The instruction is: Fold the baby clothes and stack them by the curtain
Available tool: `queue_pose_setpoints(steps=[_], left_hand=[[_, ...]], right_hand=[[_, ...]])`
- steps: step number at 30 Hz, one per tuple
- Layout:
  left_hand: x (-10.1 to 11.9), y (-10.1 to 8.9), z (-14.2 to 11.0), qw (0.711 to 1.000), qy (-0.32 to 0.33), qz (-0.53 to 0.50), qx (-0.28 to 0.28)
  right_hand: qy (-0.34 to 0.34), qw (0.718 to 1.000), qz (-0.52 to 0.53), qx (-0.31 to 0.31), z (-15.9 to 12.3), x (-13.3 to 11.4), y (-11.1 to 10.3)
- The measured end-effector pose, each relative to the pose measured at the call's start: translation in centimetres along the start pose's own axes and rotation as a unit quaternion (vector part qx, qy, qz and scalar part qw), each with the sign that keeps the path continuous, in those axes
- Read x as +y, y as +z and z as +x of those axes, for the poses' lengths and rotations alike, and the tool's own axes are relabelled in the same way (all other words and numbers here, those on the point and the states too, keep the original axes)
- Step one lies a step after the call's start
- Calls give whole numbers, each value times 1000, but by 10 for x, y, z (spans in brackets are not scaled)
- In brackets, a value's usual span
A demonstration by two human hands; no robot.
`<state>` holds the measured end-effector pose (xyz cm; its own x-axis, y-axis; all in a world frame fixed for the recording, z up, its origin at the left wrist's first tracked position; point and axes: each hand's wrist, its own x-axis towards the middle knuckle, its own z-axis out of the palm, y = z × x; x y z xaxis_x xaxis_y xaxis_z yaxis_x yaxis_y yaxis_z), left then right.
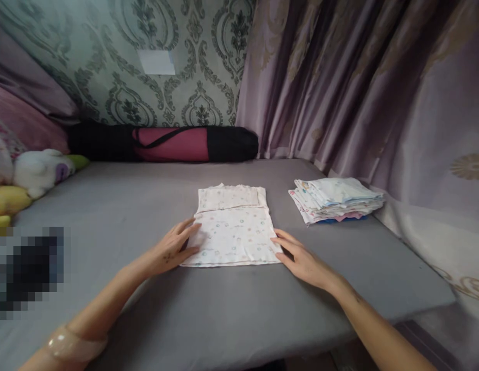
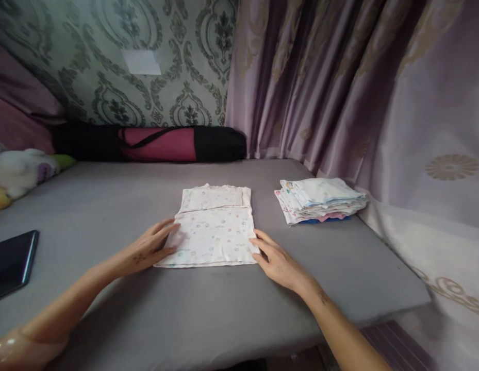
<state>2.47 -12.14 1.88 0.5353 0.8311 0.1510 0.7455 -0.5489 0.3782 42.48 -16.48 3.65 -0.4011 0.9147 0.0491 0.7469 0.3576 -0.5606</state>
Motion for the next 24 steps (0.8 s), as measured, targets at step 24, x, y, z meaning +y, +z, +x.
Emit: queue_pose_setpoints(steps=[24], left_hand=[[36,-7,-23,999,33,-18,14]], right_hand=[[-111,988,-110,-8,-12,-8,-5]])
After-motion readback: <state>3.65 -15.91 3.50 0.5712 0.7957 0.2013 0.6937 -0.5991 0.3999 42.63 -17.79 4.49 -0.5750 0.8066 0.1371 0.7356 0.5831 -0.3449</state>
